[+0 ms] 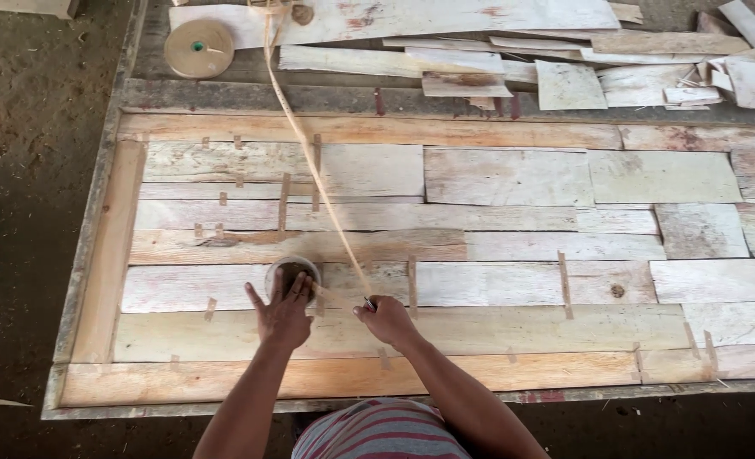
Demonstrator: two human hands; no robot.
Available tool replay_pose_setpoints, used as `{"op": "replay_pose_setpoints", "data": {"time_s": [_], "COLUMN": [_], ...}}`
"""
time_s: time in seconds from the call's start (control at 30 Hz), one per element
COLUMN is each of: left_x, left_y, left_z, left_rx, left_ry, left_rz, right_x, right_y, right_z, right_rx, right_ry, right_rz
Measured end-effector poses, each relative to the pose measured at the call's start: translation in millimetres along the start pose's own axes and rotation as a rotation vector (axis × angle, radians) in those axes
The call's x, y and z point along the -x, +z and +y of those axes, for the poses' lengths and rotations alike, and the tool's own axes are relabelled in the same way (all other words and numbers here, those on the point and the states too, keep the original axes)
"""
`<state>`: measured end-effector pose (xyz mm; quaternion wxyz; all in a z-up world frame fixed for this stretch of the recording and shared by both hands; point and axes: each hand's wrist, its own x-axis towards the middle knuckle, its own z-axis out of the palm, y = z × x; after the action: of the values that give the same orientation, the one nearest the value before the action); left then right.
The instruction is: The person is cutting thin strips of wood veneer using a utility knife and applying them to a larger wooden panel.
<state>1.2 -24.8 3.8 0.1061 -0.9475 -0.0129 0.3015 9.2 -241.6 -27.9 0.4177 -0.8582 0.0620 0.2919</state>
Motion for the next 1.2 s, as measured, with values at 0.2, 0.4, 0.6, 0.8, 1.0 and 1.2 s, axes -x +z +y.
{"op": "replay_pose_setpoints", "data": {"time_s": [0.2,0.4,0.6,0.8,1.0,1.2], "left_x": [-8.2,-10.2,-28.7,-35.7,-52.3,-87.9], "left_y": [-2.0,14.5,18.4,-6.6,-23.6,-26.8], "left_z": [18.8,80.0,154.7,189.7,216.6,250.1], "left_rx": [0.002,0.244,1.130,1.840,2.191,2.182], "left_ry": [-0.114,0.124,0.185,0.181,0.228,0.178], "left_rz": [0.014,0.911,0.201,-0.342,-0.524,-0.362], "right_x": [9.2,29.5,28.7,63.9,78.7,78.6], "right_y": [-25.1,-45.2,-33.2,-41.4,-37.9,-53.6], "right_z": [71.0,84.7,110.9,94.3,123.0,141.7], "right_rx": [-0.417,-0.798,-0.991,-1.046,-1.017,-1.016], "right_ry": [0.117,0.167,0.048,-0.006,0.077,0.126], "right_rz": [0.118,0.340,0.429,0.470,0.534,0.533]}}
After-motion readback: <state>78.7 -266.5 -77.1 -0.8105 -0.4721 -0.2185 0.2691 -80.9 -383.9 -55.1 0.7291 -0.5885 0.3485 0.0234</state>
